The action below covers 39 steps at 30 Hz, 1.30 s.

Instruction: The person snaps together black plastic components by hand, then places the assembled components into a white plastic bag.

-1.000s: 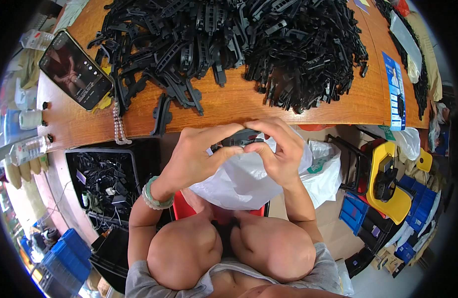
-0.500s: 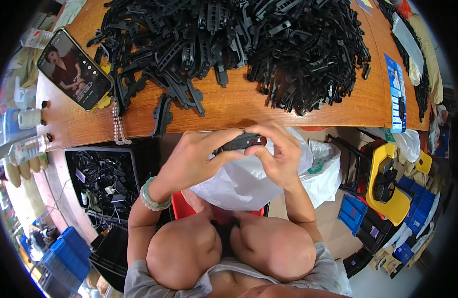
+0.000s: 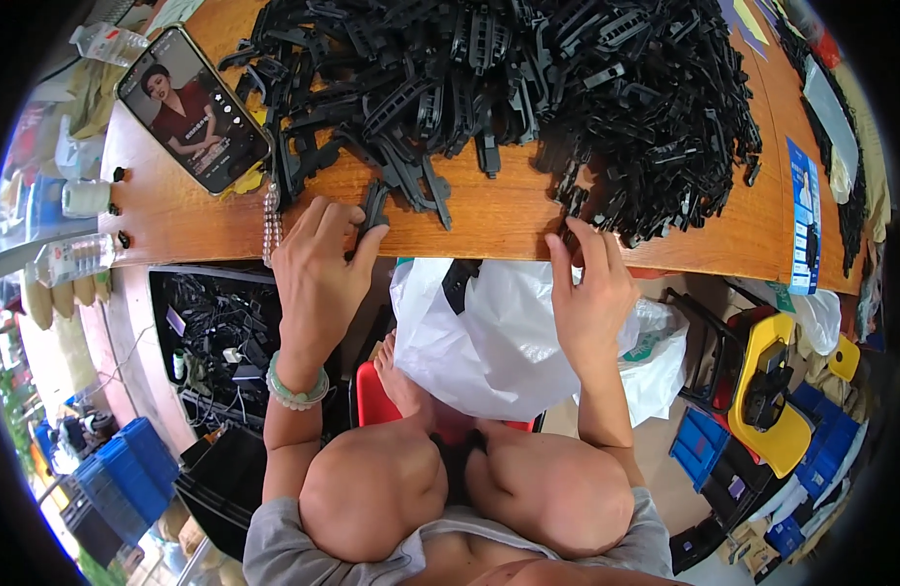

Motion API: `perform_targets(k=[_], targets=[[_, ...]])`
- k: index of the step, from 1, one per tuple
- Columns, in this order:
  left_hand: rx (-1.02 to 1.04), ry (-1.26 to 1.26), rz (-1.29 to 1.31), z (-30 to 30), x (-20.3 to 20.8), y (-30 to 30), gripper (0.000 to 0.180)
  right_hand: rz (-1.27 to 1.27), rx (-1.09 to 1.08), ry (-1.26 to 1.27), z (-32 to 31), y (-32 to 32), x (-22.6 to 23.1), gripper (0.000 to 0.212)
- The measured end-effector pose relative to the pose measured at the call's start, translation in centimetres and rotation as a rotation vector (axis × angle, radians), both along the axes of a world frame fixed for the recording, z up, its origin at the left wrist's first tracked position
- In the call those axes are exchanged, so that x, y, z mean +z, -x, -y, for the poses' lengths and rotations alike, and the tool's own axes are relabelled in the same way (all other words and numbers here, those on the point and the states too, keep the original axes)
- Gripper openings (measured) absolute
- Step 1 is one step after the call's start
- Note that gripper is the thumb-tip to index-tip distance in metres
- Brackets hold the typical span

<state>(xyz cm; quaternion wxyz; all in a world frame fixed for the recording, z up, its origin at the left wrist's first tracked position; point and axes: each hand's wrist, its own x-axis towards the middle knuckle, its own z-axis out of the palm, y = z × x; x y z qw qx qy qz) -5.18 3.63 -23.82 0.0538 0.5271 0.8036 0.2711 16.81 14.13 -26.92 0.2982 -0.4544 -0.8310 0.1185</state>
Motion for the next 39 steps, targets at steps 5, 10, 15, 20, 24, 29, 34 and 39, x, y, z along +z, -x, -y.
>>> perform_targets(k=[5, 10, 15, 20, 24, 29, 34, 39], targets=[[-0.036, -0.075, -0.141, -0.4, -0.3, -0.5, 0.018, 0.042, -0.043, 0.017, 0.3, -0.3, 0.0, 0.021], [-0.055, -0.044, -0.120, 0.1, -0.1, -0.4, 0.018, 0.052, -0.054, 0.019, 0.6, -0.6, -0.2, 0.019], [-0.018, -0.065, -0.204, -0.4, -0.8, -0.3, 0.017, 0.062, -0.030, -0.022, 0.7, -0.6, 0.1, 0.019], [0.001, -0.118, -0.150, -0.4, -1.4, 0.2, 0.013, -0.071, 0.014, 0.078, 0.9, -1.1, -0.2, 0.020], [0.055, -0.207, 0.031, 0.0, -0.9, 0.6, 0.010, -0.203, 0.084, 0.151, 0.8, -0.9, 0.2, 0.022], [0.204, -0.167, 0.419, 0.3, -0.4, 0.6, 0.007, -0.250, 0.116, 0.165, 0.7, -0.9, 0.5, 0.019], [-0.141, -0.284, 1.306, -0.9, -0.2, -2.6, 0.020, -0.788, 0.218, 0.772, 1.9, -1.1, 1.2, 0.016], [-0.132, -0.145, 1.655, -1.4, -1.5, -4.4, 0.016, -0.707, 0.454, 0.782, 1.6, -0.5, 2.4, 0.014]])
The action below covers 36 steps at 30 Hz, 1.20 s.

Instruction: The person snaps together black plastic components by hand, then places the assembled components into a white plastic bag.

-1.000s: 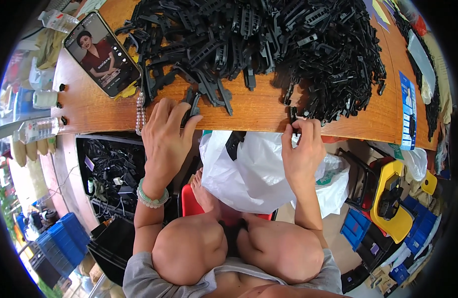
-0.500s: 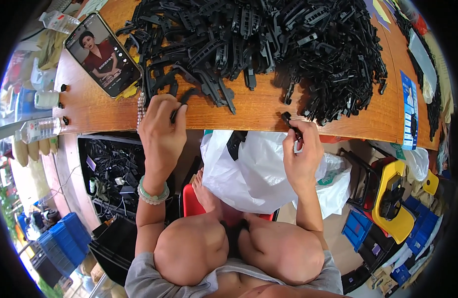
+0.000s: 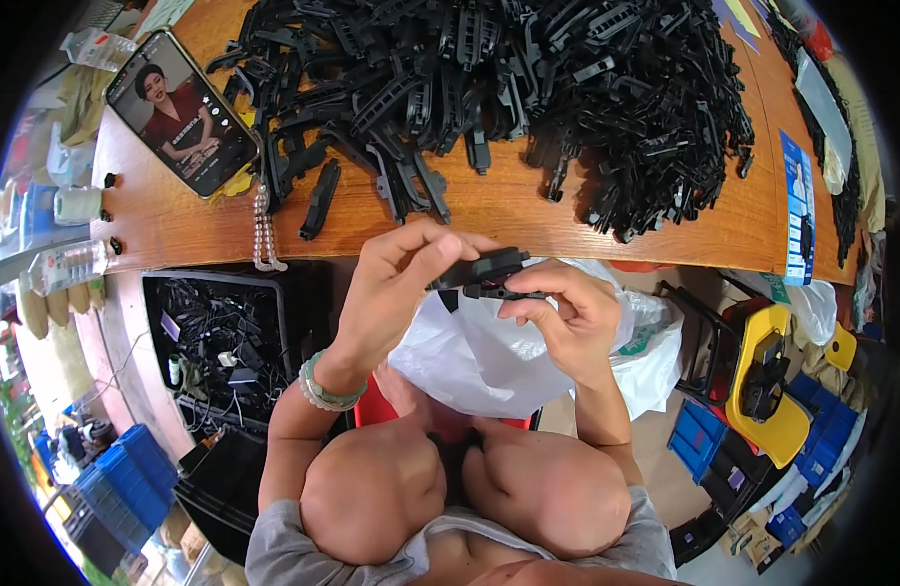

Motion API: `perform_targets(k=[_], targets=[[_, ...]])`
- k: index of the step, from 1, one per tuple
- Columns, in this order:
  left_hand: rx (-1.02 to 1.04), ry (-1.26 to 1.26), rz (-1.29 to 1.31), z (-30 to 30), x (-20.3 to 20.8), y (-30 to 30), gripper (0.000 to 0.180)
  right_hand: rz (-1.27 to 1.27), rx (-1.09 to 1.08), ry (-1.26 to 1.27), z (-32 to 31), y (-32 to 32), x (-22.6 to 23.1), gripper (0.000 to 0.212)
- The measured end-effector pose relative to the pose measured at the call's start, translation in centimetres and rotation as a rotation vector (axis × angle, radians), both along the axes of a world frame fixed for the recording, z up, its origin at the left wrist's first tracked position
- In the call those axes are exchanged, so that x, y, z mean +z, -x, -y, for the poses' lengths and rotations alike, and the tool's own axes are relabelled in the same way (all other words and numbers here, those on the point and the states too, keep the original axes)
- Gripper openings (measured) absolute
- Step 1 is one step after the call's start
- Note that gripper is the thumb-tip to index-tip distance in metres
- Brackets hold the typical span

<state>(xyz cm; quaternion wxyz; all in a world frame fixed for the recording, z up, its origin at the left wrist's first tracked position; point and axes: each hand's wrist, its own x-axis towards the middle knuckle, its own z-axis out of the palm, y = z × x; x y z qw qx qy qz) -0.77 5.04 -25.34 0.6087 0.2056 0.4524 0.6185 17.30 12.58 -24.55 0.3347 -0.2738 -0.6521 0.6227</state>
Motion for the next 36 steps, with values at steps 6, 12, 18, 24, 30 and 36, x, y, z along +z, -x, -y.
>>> perform_targets(k=[6, 12, 18, 24, 30, 36], targets=[[0.022, 0.142, 0.067, -1.1, 0.7, -0.8, 0.021, 0.082, -0.024, -0.404, -0.8, 0.3, -0.6, 0.016], [-0.274, -0.146, -0.798, -0.3, 1.6, -0.9, 0.039, 0.085, -0.112, -0.416, -0.7, 0.1, -1.0, 0.017], [-0.217, -0.305, -1.149, -0.1, 1.5, -1.2, 0.036, 0.135, -0.234, -0.516, -0.1, 0.2, -1.3, 0.028], [-0.248, -0.417, -1.152, -0.4, 0.9, -0.6, 0.032, 0.214, -0.094, -0.669, -1.2, -0.1, -1.3, 0.037], [-0.266, -0.382, -1.086, -0.9, 1.2, -1.0, 0.030, 0.204, -0.150, -0.645, -0.9, -0.4, -2.0, 0.035], [-0.473, -0.186, -0.977, 0.2, 1.4, 0.6, 0.028, 0.144, 0.066, -0.468, -2.4, -0.7, -1.0, 0.039]])
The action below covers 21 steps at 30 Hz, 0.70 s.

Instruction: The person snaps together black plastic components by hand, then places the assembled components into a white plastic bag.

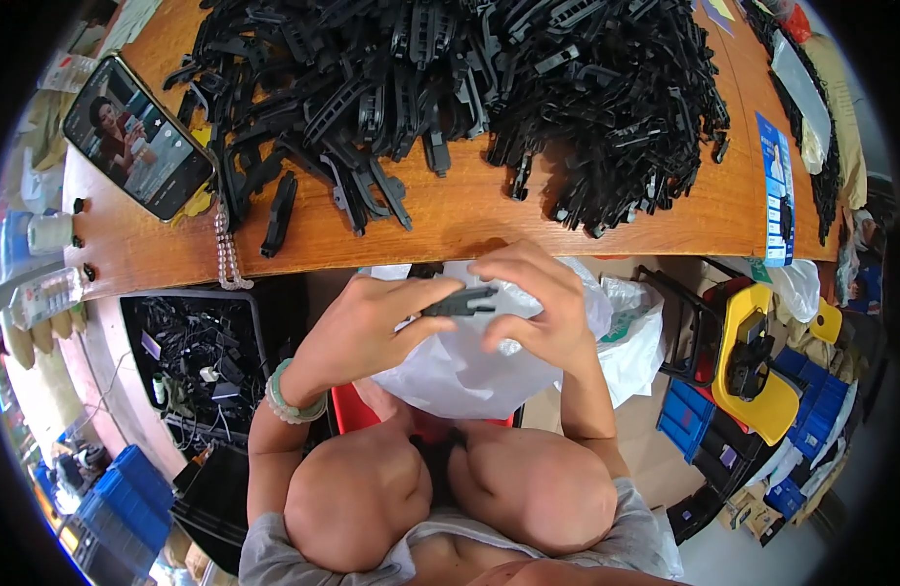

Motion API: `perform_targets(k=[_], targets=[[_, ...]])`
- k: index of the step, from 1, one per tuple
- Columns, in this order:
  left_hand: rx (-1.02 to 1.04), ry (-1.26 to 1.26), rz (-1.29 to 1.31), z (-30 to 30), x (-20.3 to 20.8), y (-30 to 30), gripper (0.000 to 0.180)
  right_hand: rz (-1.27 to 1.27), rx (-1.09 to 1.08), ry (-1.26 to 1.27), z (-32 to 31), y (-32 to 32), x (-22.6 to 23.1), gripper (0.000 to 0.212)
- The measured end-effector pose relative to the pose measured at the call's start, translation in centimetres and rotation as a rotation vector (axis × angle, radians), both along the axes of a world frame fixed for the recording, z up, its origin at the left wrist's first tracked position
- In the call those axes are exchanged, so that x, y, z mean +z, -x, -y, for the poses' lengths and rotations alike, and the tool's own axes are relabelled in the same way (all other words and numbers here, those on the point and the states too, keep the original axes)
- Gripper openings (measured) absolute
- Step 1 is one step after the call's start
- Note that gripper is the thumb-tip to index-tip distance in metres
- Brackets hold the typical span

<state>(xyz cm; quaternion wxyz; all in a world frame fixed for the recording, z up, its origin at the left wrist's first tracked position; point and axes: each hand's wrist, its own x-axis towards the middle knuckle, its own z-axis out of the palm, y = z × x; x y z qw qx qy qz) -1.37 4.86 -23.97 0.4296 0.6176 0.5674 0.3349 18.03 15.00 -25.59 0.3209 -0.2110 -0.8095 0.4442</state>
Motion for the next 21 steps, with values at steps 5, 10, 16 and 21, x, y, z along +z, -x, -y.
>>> perform_targets(k=[5, 10, 16, 21], targets=[[-0.020, -0.319, -0.051, -0.5, -0.2, 1.7, 0.022, 0.086, -0.275, -0.389, -1.8, 1.0, -0.3, 0.033], [0.639, -0.253, -0.364, -1.1, -0.1, 2.8, 0.018, 0.418, -0.314, -0.674, -2.4, 2.1, -1.0, 0.029], [0.373, -0.413, -0.695, -0.9, -1.6, 4.1, 0.028, 0.375, -0.229, -0.633, -1.3, 3.6, -0.6, 0.026], [0.333, -0.465, -0.688, -0.5, -0.6, 3.9, 0.028, 0.367, -0.216, -0.691, -2.4, 4.6, -0.7, 0.023]])
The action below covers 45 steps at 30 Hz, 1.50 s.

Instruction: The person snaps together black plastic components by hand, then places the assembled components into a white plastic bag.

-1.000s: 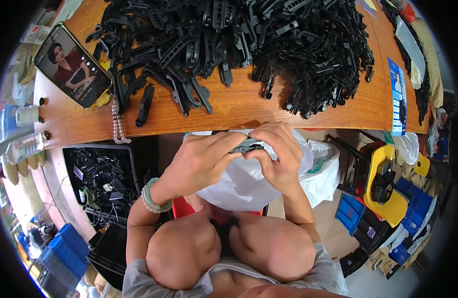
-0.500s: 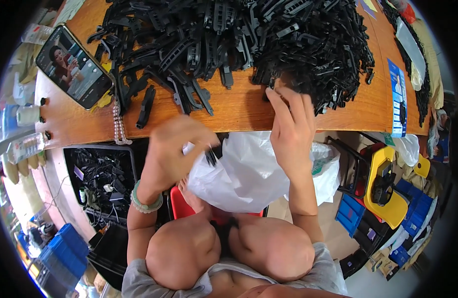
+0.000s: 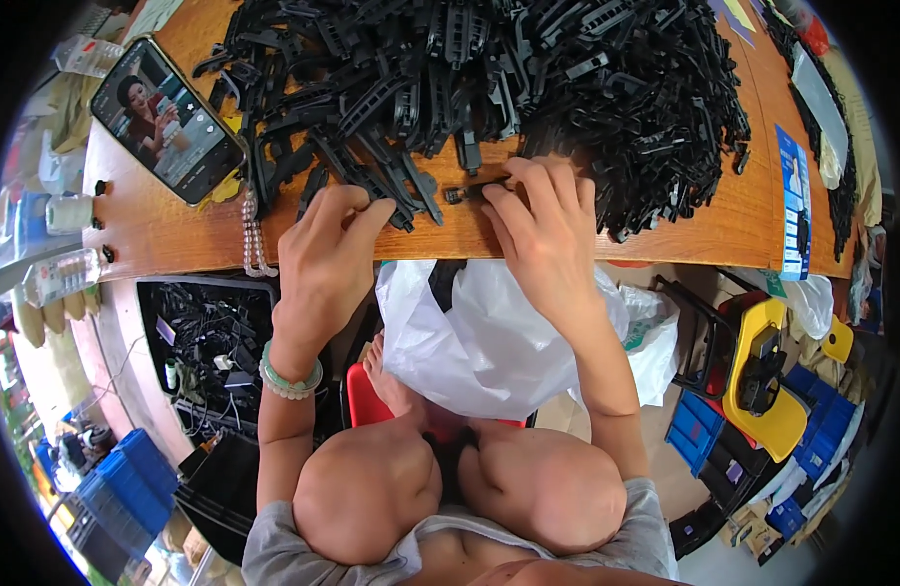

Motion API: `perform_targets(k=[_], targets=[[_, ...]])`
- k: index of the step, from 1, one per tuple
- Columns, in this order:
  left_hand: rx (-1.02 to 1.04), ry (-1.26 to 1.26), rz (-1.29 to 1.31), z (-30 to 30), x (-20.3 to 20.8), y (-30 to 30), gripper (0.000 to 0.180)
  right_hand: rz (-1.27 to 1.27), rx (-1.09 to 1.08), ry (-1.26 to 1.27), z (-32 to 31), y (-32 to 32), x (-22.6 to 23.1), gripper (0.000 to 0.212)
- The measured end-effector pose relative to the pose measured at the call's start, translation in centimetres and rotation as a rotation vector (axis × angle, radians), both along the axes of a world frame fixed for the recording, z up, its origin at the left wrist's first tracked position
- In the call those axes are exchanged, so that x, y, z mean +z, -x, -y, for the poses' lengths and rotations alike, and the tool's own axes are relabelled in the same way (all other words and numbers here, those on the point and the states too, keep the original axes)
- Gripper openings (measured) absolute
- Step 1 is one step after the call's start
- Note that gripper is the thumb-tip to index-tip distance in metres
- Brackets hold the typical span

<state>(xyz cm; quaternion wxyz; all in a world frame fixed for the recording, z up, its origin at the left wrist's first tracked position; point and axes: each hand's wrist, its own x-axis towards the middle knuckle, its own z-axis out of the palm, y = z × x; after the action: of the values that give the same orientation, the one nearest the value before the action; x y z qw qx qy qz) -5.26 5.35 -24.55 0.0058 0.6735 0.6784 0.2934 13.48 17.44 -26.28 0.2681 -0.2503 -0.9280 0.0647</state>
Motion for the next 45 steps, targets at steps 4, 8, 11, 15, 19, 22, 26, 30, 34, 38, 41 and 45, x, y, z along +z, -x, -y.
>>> perform_targets(k=[4, 8, 11, 15, 19, 22, 26, 30, 34, 38, 41, 45], targets=[[0.110, -0.251, 0.170, -0.4, 0.5, -0.4, 0.019, 0.001, -0.006, 0.023, -0.4, 0.1, -0.1, 0.022], [-0.070, -0.339, 0.962, -0.4, 0.7, -1.6, 0.016, -0.269, -0.001, 0.296, 1.2, -1.4, 1.8, 0.018], [0.000, 0.184, 1.294, -0.7, 1.6, -2.7, 0.015, -0.395, 0.400, 0.817, 1.6, -2.3, 3.0, 0.017], [-0.044, 0.565, 1.398, -1.3, 1.7, -3.4, 0.016, -0.411, 0.221, 0.806, 2.4, -2.4, 2.2, 0.020], [-0.196, 0.315, 0.948, -0.8, 1.2, -4.4, 0.029, -0.455, 0.163, 0.719, 3.0, -3.0, 1.4, 0.020], [-0.200, 0.202, 0.718, -0.2, 1.3, -5.1, 0.035, -0.481, 0.141, 0.737, 3.4, -3.3, 1.2, 0.024], [-0.291, 0.181, 0.587, -0.2, 0.9, -4.3, 0.036, -0.474, 0.045, 0.661, 3.0, -2.7, 2.2, 0.034], [-0.307, 0.170, 0.500, -0.1, 1.0, -4.5, 0.034, -0.407, 0.161, 0.699, 2.5, -3.1, 1.7, 0.041], [-0.321, 0.108, 0.481, -0.2, 1.1, -4.6, 0.032, -0.382, 0.125, 0.715, 2.9, -3.5, 1.2, 0.040], [-0.326, 0.095, 0.482, -0.4, 0.9, -4.5, 0.030, -0.376, 0.114, 0.736, 2.8, -3.5, 1.4, 0.035], [-0.318, 0.094, 0.448, -0.5, 0.5, -4.6, 0.029, -0.364, 0.095, 0.726, 2.8, -3.5, 1.4, 0.031], [-0.292, 0.119, 0.512, -0.6, 0.4, -4.6, 0.030, -0.317, 0.070, 0.709, 2.8, -3.4, 1.7, 0.029]])
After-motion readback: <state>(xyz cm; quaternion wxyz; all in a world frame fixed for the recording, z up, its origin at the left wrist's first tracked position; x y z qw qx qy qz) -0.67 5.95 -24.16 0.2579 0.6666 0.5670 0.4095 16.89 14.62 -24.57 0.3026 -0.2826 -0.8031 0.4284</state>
